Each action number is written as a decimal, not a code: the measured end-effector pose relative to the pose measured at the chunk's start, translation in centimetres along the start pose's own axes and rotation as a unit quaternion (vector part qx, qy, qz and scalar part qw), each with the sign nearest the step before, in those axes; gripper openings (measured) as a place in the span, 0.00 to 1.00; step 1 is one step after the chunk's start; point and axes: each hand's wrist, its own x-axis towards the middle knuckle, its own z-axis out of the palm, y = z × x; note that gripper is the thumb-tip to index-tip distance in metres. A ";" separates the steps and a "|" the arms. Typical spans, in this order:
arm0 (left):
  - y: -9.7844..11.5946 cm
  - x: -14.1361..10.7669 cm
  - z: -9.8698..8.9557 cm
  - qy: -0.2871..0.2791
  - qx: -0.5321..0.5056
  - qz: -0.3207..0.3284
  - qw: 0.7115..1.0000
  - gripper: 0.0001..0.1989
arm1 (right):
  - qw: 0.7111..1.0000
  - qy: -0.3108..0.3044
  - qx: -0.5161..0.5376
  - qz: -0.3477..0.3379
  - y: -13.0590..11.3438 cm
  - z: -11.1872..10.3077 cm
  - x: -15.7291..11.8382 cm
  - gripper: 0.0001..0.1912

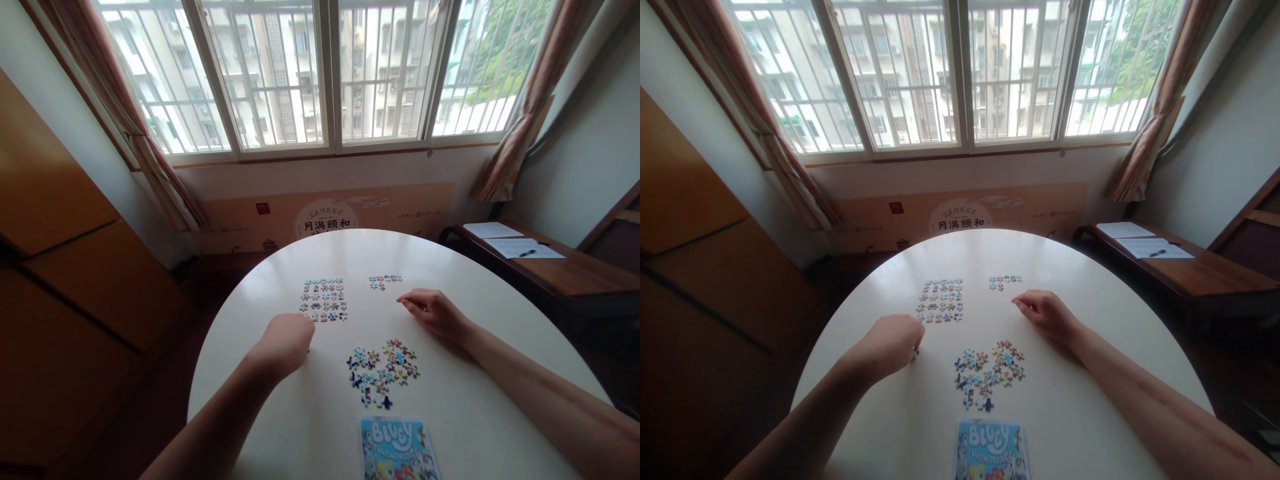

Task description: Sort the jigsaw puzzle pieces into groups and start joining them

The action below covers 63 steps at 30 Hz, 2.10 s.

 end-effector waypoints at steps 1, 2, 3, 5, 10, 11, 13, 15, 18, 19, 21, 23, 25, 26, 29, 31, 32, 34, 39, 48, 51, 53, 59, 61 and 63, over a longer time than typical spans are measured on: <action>-0.7 0.1 0.0 -0.009 -0.003 -0.016 1.000 0.06 | 1.000 0.000 0.001 0.001 0.0 0.0 0.0 0.14; -1.5 0.2 -0.1 -0.017 -0.008 -0.034 0.999 0.06 | 1.000 0.000 0.002 0.002 0.0 -0.1 0.0 0.14; -2.4 0.5 -0.1 -0.025 -0.014 -0.050 0.998 0.06 | 1.000 0.001 0.003 0.002 -0.1 -0.1 0.0 0.14; -4.3 1.0 -0.1 -0.036 -0.035 -0.078 0.996 0.06 | 1.000 0.002 0.001 0.001 -0.1 -0.2 -0.1 0.14; -8.7 2.9 1.1 -0.050 -0.114 -0.123 0.985 0.11 | 1.000 0.001 -0.013 -0.006 -0.3 -0.3 -0.1 0.14; -9.3 3.2 1.4 -0.053 -0.131 -0.121 0.983 0.11 | 1.000 0.002 -0.013 -0.007 -0.4 -0.3 -0.1 0.14; -10.3 3.5 1.9 -0.058 -0.163 -0.110 0.979 0.12 | 1.000 0.004 -0.013 -0.009 -0.4 -0.3 -0.1 0.13; -10.9 3.4 2.2 -0.055 -0.188 -0.096 0.976 0.13 | 1.000 0.009 -0.014 -0.010 -0.5 -0.3 -0.1 0.13; -11.3 2.8 1.9 -0.041 -0.215 -0.059 0.974 0.15 | 1.000 0.016 -0.014 -0.011 -0.4 -0.3 -0.2 0.14; -11.2 2.6 1.8 -0.038 -0.222 -0.043 0.973 0.17 | 1.000 0.018 -0.014 -0.010 -0.3 -0.2 -0.2 0.14; -11.1 2.3 1.6 -0.038 -0.232 -0.015 0.972 0.19 | 1.000 0.020 -0.015 -0.006 -0.2 -0.2 -0.2 0.14; -10.9 2.4 1.7 -0.043 -0.239 0.000 0.970 0.20 | 1.000 0.019 -0.013 -0.004 -0.2 -0.1 -0.2 0.14; -10.9 2.8 2.0 -0.053 -0.246 0.005 0.968 0.18 | 1.000 0.017 -0.010 -0.003 -0.2 -0.1 -0.2 0.14; -11.0 3.0 2.2 -0.057 -0.250 0.006 0.966 0.17 | 1.000 0.016 -0.009 -0.002 -0.2 -0.2 -0.2 0.14; -11.2 3.6 2.8 -0.056 -0.263 0.004 0.963 0.15 | 1.000 0.018 -0.009 -0.002 -0.3 -0.2 -0.2 0.14; -11.3 3.9 2.9 -0.048 -0.273 -0.001 0.961 0.15 | 1.000 0.021 -0.009 -0.002 -0.3 -0.2 -0.2 0.14; -11.3 4.0 3.0 -0.045 -0.278 -0.005 0.959 0.16 | 1.000 0.021 -0.010 -0.001 -0.3 -0.2 -0.2 0.14; -11.1 4.2 3.0 -0.041 -0.291 -0.012 0.956 0.17 | 1.000 0.020 -0.012 -0.001 -0.2 -0.2 -0.2 0.14; -10.7 4.9 3.3 -0.016 -0.315 -0.009 0.949 0.18 | 1.000 0.011 -0.014 0.002 -0.1 -0.2 -0.1 0.14; -10.9 5.4 3.8 -0.013 -0.333 0.007 0.943 0.18 | 1.000 0.013 -0.007 -0.001 0.1 -0.2 -0.1 0.15; -10.9 5.5 3.9 -0.013 -0.332 0.003 0.943 0.18 | 1.000 0.013 -0.006 -0.002 -0.1 -0.2 -0.1 0.14; -10.9 5.5 3.8 -0.014 -0.331 0.000 0.944 0.18 | 1.000 0.012 -0.007 -0.003 -0.3 -0.3 -0.1 0.14; -10.6 5.4 3.4 -0.013 -0.327 -0.001 0.945 0.17 | 1.000 -0.004 0.000 -0.019 -1.0 -0.4 -0.2 0.12; -10.6 5.3 3.2 -0.012 -0.325 0.003 0.945 0.17 | 0.999 -0.022 0.016 -0.035 -1.5 -0.4 -0.3 0.12; -10.7 5.3 3.2 -0.009 -0.324 0.004 0.946 0.17 | 0.996 -0.054 0.044 -0.052 -2.0 -0.5 -0.4 0.14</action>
